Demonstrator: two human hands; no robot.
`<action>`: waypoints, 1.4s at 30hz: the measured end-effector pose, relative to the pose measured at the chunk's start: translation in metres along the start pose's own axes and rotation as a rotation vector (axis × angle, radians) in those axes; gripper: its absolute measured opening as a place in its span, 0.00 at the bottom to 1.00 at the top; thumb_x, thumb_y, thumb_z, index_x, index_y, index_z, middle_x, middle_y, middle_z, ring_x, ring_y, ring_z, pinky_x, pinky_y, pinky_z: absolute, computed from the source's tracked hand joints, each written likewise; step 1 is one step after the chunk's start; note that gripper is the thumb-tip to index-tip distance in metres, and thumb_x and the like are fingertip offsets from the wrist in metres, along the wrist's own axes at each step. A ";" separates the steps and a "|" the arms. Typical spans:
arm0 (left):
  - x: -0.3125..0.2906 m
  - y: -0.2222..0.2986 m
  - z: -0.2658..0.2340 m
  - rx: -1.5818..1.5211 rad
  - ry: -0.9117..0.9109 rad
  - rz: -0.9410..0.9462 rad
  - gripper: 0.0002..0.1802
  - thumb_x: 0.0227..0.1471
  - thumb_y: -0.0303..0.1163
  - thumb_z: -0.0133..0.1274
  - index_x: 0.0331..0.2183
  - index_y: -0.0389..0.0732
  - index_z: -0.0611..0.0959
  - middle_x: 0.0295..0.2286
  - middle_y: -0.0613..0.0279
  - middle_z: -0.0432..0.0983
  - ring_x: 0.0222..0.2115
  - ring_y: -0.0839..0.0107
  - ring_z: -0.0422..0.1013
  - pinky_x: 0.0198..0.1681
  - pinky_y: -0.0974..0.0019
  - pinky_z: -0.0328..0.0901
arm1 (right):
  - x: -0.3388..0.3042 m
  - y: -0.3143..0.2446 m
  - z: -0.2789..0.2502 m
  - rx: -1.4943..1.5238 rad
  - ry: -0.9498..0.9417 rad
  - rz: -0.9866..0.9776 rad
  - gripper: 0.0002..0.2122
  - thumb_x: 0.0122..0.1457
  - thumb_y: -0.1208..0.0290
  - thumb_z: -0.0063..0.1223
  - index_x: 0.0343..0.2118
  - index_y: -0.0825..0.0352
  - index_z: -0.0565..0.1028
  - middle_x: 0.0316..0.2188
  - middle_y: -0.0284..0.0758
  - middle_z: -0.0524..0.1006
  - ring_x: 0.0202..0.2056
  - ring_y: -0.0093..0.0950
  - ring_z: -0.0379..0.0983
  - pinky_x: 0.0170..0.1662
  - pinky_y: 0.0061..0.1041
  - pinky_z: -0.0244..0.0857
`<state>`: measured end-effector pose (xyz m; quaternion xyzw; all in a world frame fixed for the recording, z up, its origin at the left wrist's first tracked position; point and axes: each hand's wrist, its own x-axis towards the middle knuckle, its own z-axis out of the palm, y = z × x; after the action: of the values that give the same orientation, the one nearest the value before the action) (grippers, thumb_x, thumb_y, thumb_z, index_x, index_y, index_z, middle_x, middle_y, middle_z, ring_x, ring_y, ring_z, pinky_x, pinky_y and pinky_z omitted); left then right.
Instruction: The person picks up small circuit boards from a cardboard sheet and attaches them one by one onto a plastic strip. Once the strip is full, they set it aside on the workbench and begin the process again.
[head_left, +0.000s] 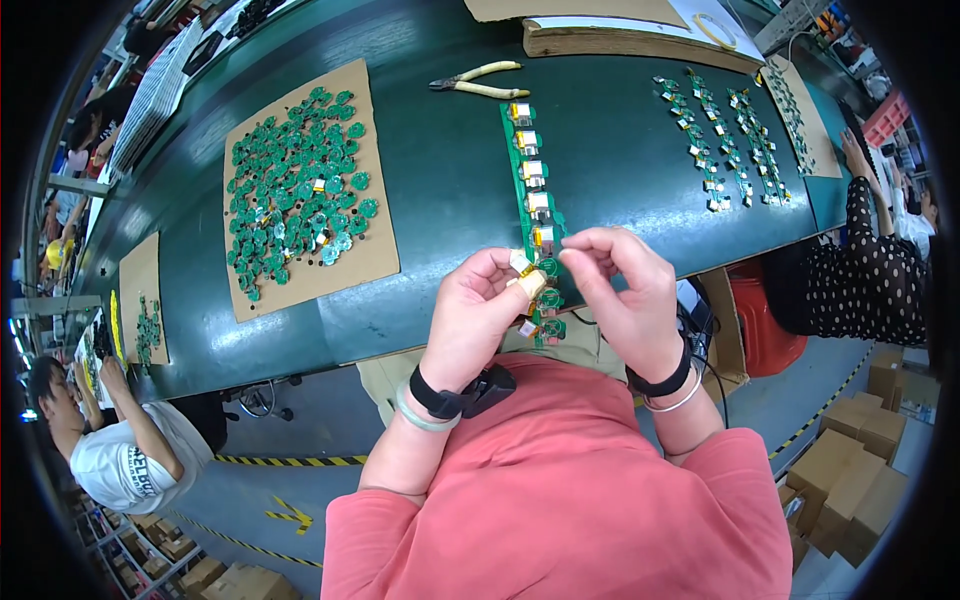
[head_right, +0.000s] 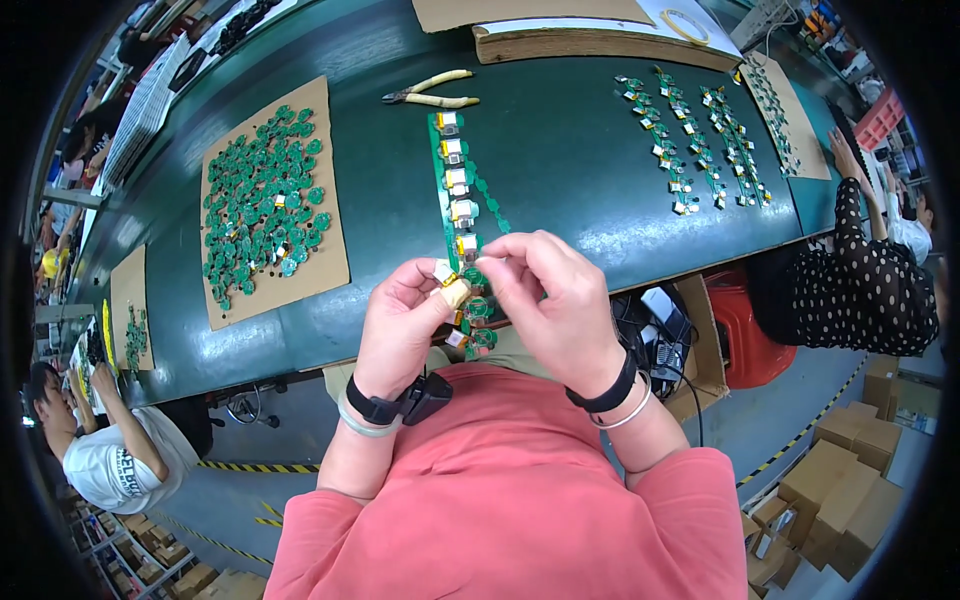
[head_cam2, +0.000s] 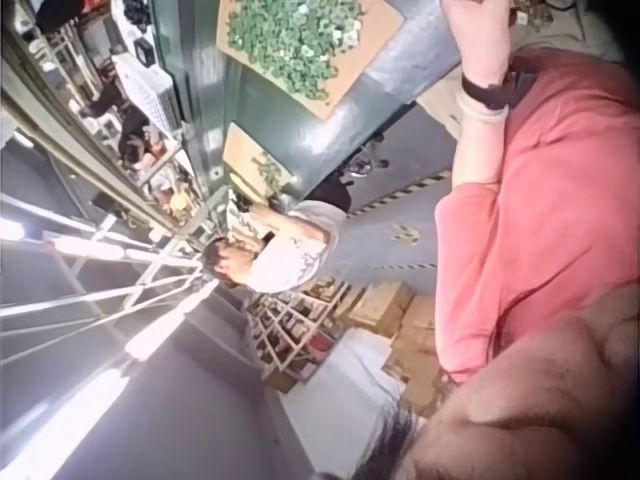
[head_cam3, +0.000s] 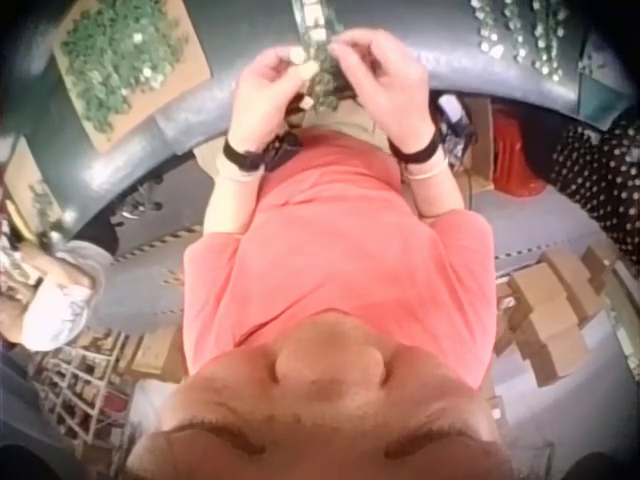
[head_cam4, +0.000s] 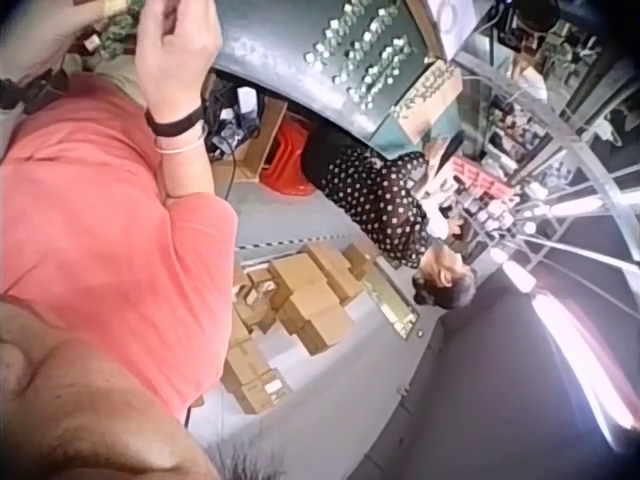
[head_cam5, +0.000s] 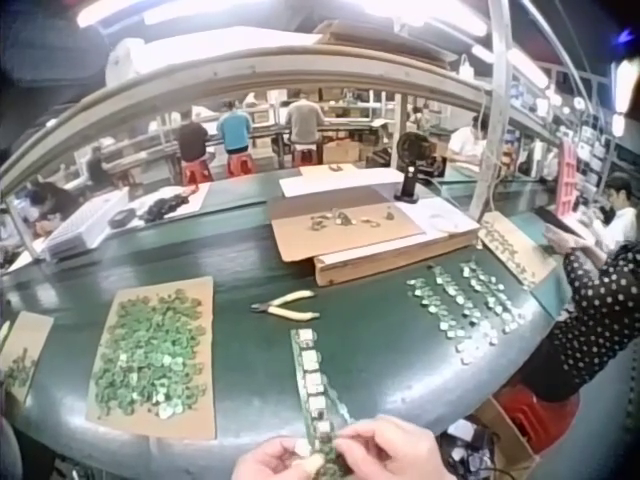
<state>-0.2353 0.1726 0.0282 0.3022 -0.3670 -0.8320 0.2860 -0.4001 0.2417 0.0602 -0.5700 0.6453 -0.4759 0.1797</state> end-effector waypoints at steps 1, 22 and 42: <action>-0.001 0.001 0.003 0.072 0.034 0.028 0.08 0.56 0.21 0.52 0.40 0.35 0.78 0.32 0.65 0.77 0.28 0.81 0.74 0.28 0.78 0.67 | 0.000 -0.007 0.000 0.011 -0.027 0.008 0.05 0.55 0.79 0.57 0.35 0.70 0.77 0.26 0.31 0.74 0.26 0.19 0.70 0.29 0.18 0.64; 0.000 -0.005 -0.004 0.171 0.071 0.120 0.15 0.56 0.21 0.50 0.47 0.37 0.78 0.34 0.66 0.79 0.31 0.83 0.74 0.29 0.78 0.70 | 0.004 0.002 -0.003 0.085 -0.191 0.107 0.06 0.53 0.80 0.59 0.34 0.71 0.76 0.28 0.35 0.75 0.29 0.21 0.74 0.32 0.18 0.68; 0.000 -0.001 -0.003 0.007 -0.051 0.032 0.15 0.57 0.24 0.52 0.47 0.34 0.78 0.37 0.59 0.79 0.35 0.74 0.76 0.36 0.73 0.72 | -0.003 -0.003 0.001 0.108 -0.095 0.022 0.05 0.53 0.81 0.60 0.33 0.69 0.77 0.26 0.31 0.73 0.25 0.19 0.68 0.29 0.18 0.63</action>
<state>-0.2333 0.1720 0.0254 0.2760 -0.3818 -0.8335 0.2886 -0.3969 0.2442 0.0608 -0.5742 0.6157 -0.4805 0.2458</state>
